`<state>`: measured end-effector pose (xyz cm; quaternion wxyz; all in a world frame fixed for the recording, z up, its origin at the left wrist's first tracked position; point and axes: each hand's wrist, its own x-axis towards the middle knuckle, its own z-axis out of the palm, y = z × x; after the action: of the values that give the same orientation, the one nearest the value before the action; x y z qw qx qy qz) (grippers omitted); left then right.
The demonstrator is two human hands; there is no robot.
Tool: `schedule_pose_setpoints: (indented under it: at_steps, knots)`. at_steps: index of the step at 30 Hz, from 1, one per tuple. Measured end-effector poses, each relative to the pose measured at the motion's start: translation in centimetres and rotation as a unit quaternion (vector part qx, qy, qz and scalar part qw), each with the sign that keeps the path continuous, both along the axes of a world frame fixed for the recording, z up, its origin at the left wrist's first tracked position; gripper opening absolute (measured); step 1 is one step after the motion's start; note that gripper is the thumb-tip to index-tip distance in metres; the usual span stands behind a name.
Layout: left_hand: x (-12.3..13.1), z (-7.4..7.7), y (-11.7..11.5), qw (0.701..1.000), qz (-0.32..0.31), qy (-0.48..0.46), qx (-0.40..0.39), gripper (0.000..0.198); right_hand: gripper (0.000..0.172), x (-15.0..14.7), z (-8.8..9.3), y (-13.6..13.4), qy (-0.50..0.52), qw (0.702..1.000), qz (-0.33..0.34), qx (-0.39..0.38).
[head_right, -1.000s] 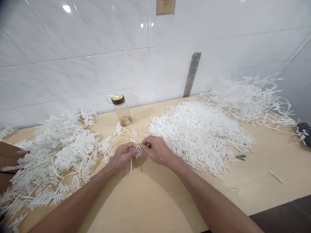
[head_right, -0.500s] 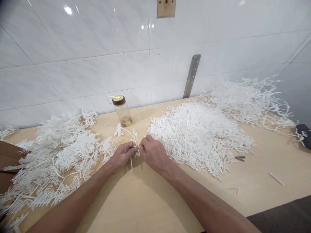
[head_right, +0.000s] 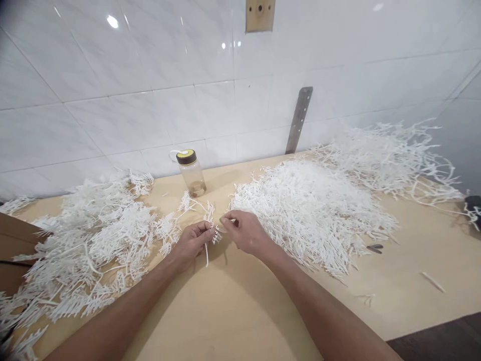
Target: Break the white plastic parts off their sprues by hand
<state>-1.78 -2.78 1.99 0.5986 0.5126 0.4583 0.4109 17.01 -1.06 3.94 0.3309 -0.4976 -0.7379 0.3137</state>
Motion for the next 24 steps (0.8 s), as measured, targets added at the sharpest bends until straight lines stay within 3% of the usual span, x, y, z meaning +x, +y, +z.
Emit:
schedule_pose_setpoints:
  at_steps: [3,12,19,24]
  knots:
    - [0.03,0.09,-0.01,1.000,0.008,-0.010,-0.003,0.043,0.028,-0.58,0.29,-0.58,0.023,0.997,0.045,-0.057]
    - [0.25,-0.13,0.09,0.999,0.035,0.010,0.020,0.037,0.022,-0.66,-0.38,-0.46,0.056,0.991,0.022,-0.118]
    - [0.09,-0.34,-0.02,0.995,0.009,0.069,0.074,0.037,0.019,-0.48,0.14,-0.66,0.017,0.997,0.038,-0.061]
    - [-0.10,-0.47,0.17,0.992,-0.016,0.091,0.085,0.041,0.013,-0.96,-0.67,-0.74,-0.058,0.995,0.005,0.081]
